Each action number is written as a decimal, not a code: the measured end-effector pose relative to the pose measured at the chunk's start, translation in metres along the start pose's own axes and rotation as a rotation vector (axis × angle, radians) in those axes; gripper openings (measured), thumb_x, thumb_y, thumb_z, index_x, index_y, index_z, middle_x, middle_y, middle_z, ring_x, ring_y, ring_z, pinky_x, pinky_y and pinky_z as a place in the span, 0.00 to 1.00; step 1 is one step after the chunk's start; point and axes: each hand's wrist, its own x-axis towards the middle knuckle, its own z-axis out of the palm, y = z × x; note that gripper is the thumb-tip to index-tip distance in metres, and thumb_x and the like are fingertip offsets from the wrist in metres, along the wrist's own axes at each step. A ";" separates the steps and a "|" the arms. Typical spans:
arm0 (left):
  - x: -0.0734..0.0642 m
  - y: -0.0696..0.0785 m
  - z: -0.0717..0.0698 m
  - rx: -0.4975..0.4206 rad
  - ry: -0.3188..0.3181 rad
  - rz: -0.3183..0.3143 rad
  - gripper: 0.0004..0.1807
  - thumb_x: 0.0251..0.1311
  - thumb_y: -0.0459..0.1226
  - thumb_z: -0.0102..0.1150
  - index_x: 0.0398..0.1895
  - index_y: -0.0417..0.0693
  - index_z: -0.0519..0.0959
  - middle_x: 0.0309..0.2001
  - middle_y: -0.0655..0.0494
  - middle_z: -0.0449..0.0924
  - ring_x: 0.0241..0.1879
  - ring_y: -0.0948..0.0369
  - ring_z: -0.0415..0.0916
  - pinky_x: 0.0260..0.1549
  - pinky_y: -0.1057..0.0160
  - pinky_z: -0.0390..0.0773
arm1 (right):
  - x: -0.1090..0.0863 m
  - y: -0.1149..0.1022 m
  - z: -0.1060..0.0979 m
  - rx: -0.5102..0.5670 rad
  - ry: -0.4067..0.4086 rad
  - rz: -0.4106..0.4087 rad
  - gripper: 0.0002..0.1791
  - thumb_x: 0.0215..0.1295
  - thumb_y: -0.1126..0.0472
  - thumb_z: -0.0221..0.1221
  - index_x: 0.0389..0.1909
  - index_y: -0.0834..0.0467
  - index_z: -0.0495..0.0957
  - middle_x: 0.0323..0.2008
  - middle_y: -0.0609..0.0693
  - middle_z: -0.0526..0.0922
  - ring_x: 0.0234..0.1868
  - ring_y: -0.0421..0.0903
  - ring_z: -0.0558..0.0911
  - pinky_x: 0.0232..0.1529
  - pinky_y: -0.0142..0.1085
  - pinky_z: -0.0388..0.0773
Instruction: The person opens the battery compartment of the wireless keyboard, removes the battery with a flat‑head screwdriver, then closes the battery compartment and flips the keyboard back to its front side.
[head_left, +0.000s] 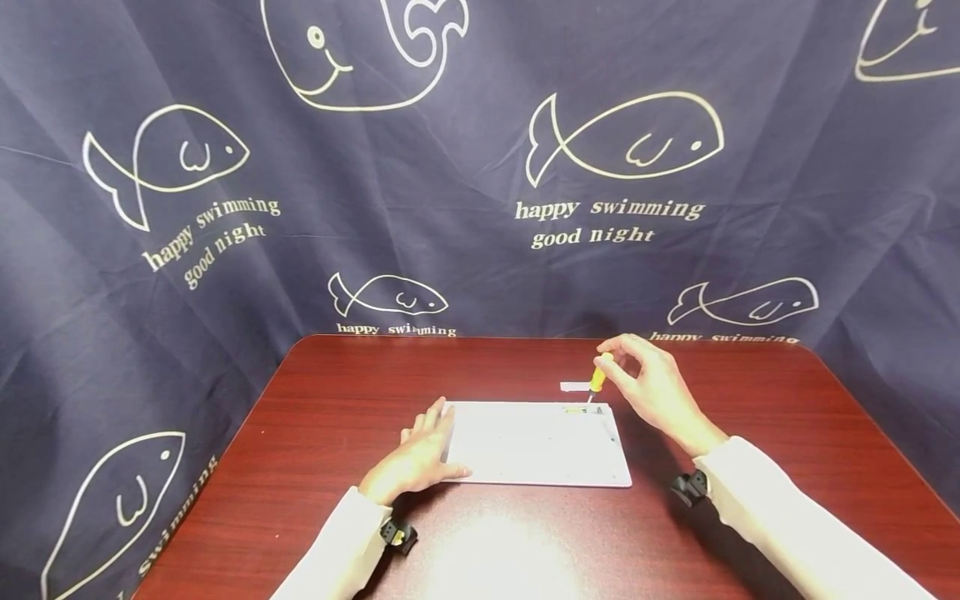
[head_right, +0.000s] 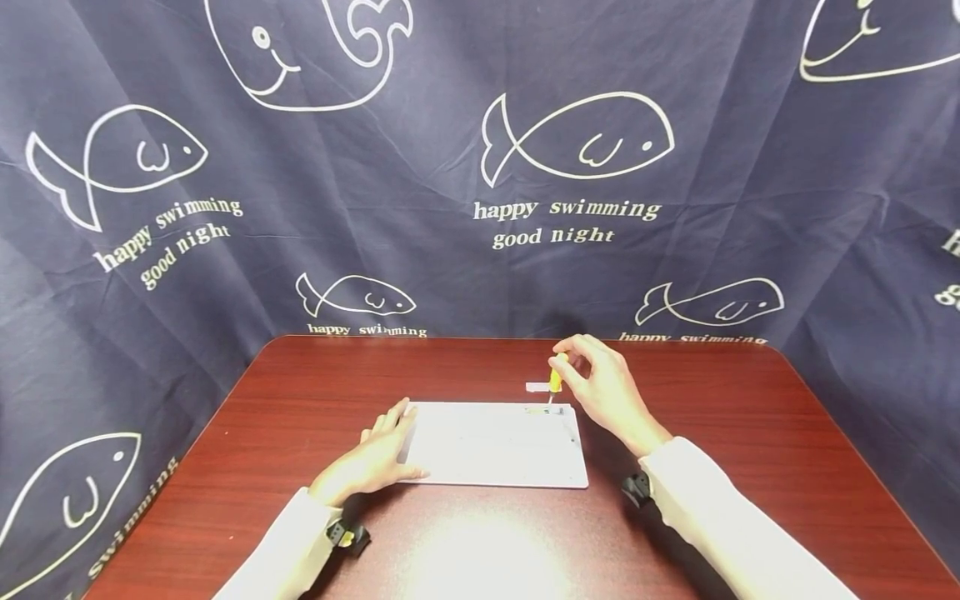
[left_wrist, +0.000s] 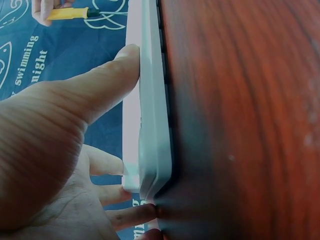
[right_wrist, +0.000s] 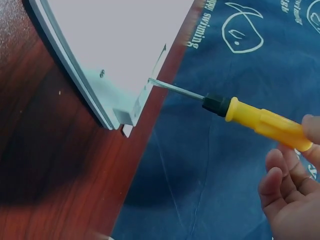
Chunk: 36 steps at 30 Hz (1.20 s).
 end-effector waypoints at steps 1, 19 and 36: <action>0.000 0.000 0.000 0.001 0.000 0.001 0.52 0.48 0.52 0.69 0.70 0.34 0.55 0.71 0.35 0.45 0.64 0.38 0.52 0.50 0.35 0.58 | 0.000 0.000 -0.001 -0.005 0.000 0.005 0.07 0.58 0.60 0.66 0.37 0.51 0.80 0.26 0.38 0.76 0.28 0.39 0.73 0.31 0.35 0.70; 0.000 0.002 -0.001 0.001 0.000 -0.006 0.52 0.47 0.52 0.70 0.70 0.34 0.56 0.71 0.36 0.45 0.64 0.37 0.53 0.50 0.34 0.58 | -0.012 0.053 -0.024 -0.087 0.041 0.257 0.13 0.61 0.50 0.63 0.26 0.55 0.78 0.17 0.50 0.78 0.19 0.48 0.75 0.17 0.32 0.62; -0.002 0.003 -0.002 0.004 -0.002 -0.008 0.52 0.48 0.51 0.70 0.70 0.35 0.55 0.71 0.36 0.46 0.65 0.39 0.52 0.50 0.33 0.58 | -0.014 0.046 -0.031 -0.139 0.062 0.270 0.16 0.63 0.46 0.59 0.23 0.53 0.78 0.14 0.44 0.74 0.16 0.42 0.71 0.19 0.34 0.63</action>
